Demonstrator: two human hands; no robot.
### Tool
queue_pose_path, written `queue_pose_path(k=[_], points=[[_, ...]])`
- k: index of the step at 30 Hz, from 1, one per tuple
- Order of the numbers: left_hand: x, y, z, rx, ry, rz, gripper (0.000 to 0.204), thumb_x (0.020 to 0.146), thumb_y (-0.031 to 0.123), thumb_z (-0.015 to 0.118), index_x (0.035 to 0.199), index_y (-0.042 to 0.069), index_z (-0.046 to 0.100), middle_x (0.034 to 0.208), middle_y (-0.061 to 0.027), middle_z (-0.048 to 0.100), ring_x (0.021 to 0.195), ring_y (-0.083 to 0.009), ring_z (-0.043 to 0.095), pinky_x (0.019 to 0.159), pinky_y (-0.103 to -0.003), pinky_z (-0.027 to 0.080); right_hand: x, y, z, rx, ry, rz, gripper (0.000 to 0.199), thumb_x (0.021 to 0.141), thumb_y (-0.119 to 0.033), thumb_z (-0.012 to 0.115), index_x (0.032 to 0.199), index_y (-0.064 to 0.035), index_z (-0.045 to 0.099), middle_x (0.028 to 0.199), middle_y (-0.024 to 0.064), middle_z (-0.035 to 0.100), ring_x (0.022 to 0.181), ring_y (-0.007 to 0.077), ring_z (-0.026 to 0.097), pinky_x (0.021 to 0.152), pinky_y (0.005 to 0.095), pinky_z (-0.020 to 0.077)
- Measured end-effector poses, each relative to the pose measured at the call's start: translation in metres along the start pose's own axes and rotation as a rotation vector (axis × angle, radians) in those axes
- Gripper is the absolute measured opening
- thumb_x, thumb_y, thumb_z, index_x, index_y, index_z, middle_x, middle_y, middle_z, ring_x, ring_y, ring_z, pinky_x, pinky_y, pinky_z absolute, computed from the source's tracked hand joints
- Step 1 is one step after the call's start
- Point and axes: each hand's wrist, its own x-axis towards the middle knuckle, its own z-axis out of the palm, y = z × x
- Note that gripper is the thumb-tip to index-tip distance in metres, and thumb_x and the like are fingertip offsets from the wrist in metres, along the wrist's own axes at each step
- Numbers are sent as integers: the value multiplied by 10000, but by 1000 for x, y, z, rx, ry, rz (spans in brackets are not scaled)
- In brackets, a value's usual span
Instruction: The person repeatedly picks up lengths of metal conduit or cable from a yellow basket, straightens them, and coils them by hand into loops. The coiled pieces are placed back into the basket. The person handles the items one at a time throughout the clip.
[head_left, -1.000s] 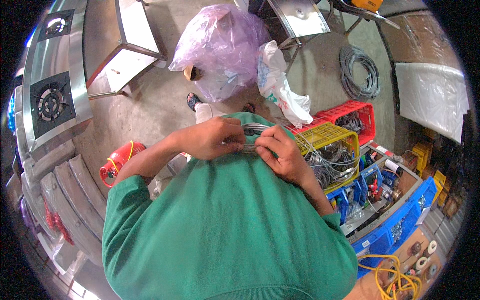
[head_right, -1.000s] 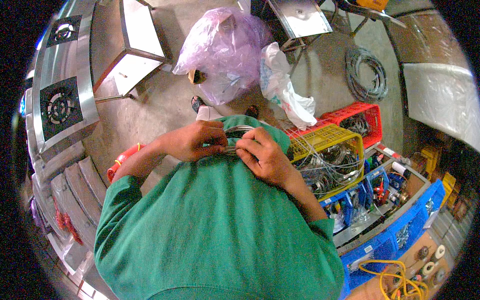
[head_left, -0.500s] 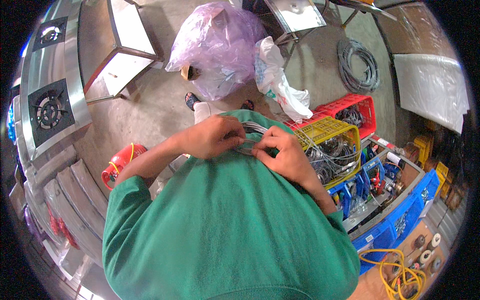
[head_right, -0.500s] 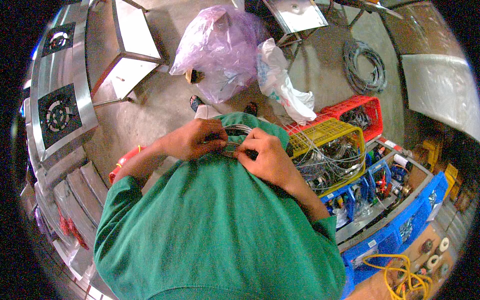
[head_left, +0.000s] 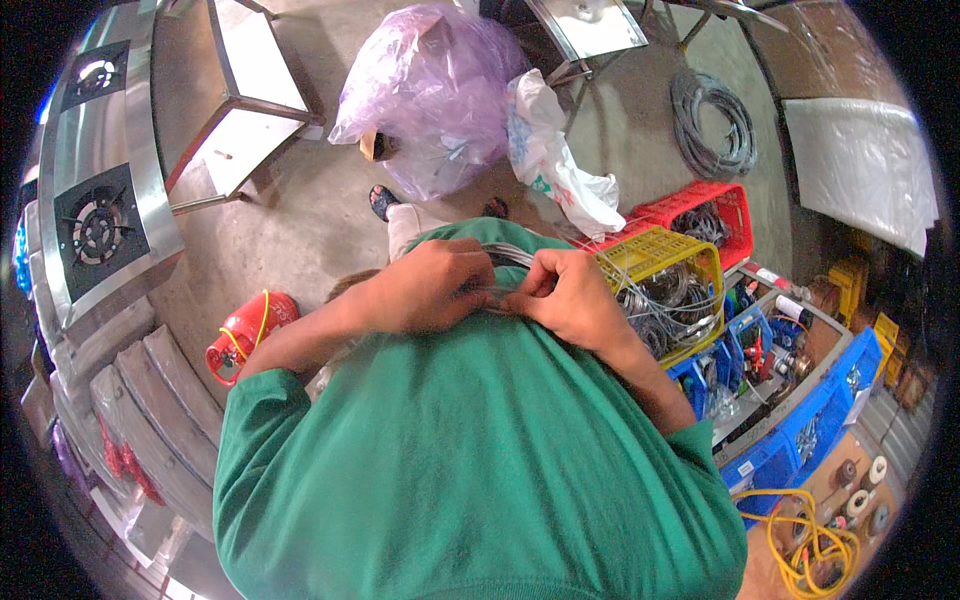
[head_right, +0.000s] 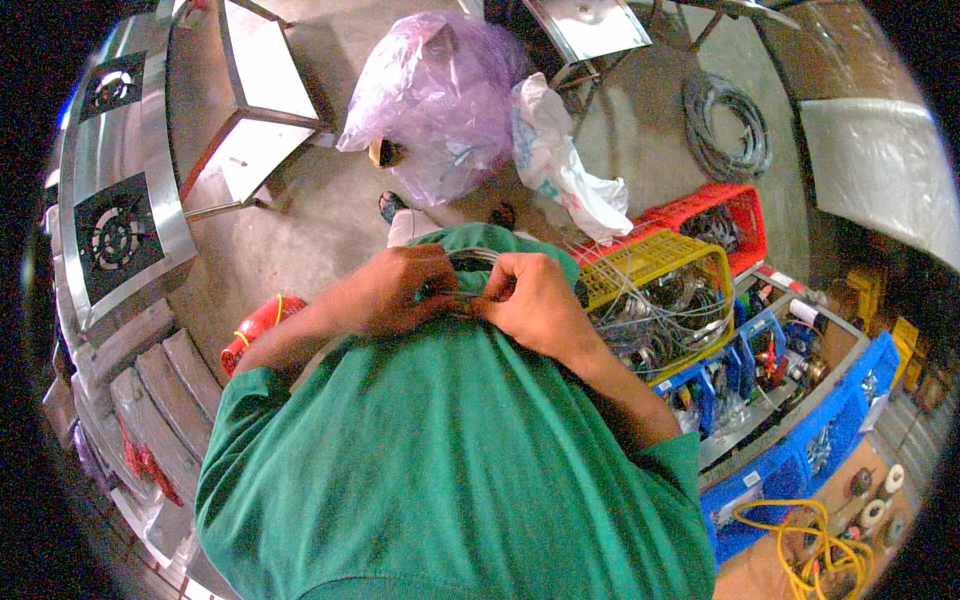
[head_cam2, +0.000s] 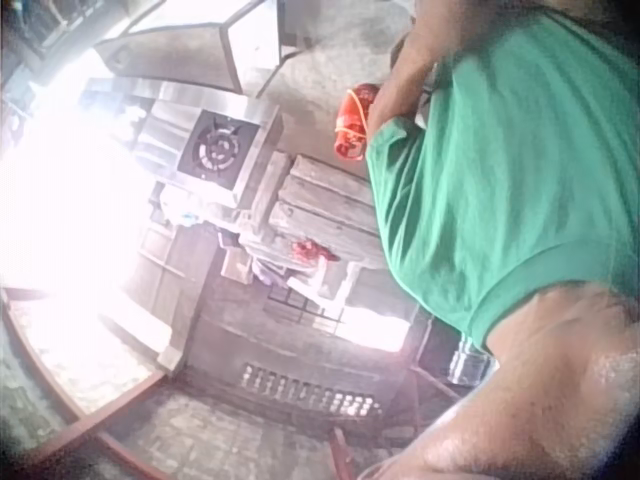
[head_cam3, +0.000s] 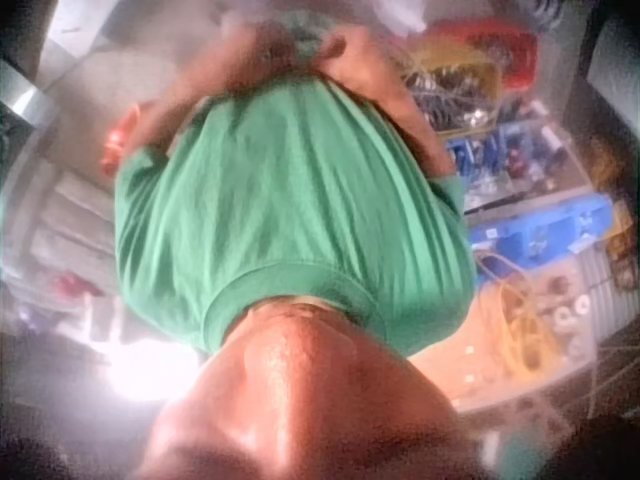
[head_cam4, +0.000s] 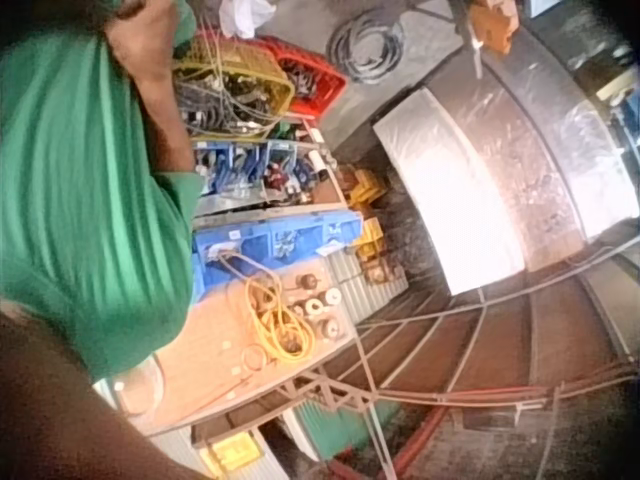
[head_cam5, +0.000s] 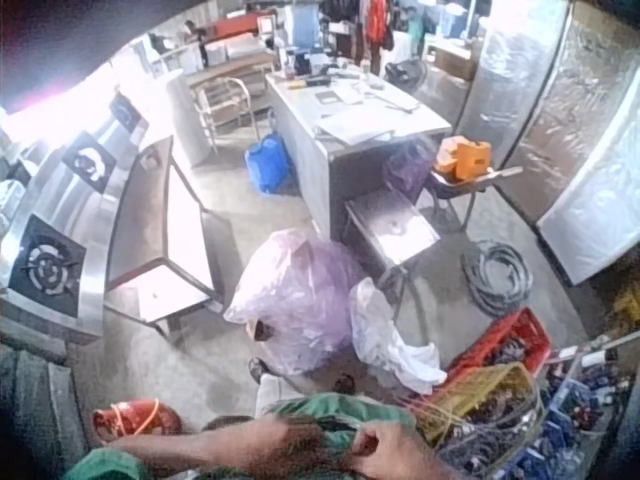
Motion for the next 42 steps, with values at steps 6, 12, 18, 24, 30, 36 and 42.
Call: queue_pose_path(k=[6, 12, 18, 24, 30, 36, 42], points=[[-6, 3, 14, 116, 131, 39, 148, 862, 147, 646, 930, 23, 604, 937, -163, 571, 834, -365, 617, 733, -455, 517, -2, 1, 8, -105, 128, -329, 224, 793, -142, 759, 888, 17, 631, 824, 149, 616, 758, 289, 649, 667, 400, 512], [-7, 7, 12, 123, 160, 44, 186, 866, 142, 659, 1021, 41, 645, 960, -147, 558, 822, -328, 623, 743, -430, 529, -5, 6, 8, -285, 94, -335, 160, 818, -110, 698, 876, 25, 633, 845, 189, 591, 796, 392, 616, 696, 447, 500], [-5, -3, 6, 77, 204, 182, 277, 838, 151, 716, 1090, 47, 667, 1014, -133, 589, 849, -309, 635, 771, -405, 538, -5, 8, 12, -186, 182, -307, 163, 803, -120, 733, 833, 19, 655, 821, 168, 610, 767, 330, 629, 670, 402, 494], [1, -26, 17, 193, 301, 341, 254, 829, 175, 740, 1042, 50, 684, 957, -117, 647, 796, -292, 664, 695, -391, 555, 1, 23, 15, -3, 192, -302, 196, 827, -172, 739, 886, 7, 685, 876, 148, 642, 792, 282, 644, 701, 359, 505], [4, -33, 22, 183, 392, 401, 219, 813, 168, 758, 987, 47, 701, 896, -101, 659, 760, -275, 669, 646, -383, 554, 2, 24, 2, 95, 50, -411, 268, 864, -244, 719, 979, -7, 672, 995, 170, 640, 918, 302, 644, 798, 383, 510], [14, -18, 16, 79, 388, 154, 291, 815, 112, 751, 1086, 31, 682, 1005, -152, 661, 911, -311, 663, 787, -387, 537, 3, 25, -16, -153, 105, -531, 362, 864, -232, 699, 1134, -9, 607, 1095, 181, 619, 1029, 340, 616, 881, 415, 498], [43, -16, -1, 325, 667, 26, 372, 858, 96, 709, 1212, 13, 631, 1127, -170, 659, 1058, -306, 645, 938, -387, 489, 47, 90, -38, 151, 271, -335, 363, 910, -204, 670, 1181, 16, 572, 888, 117, 654, 808, 222, 652, 738, 357, 522]])
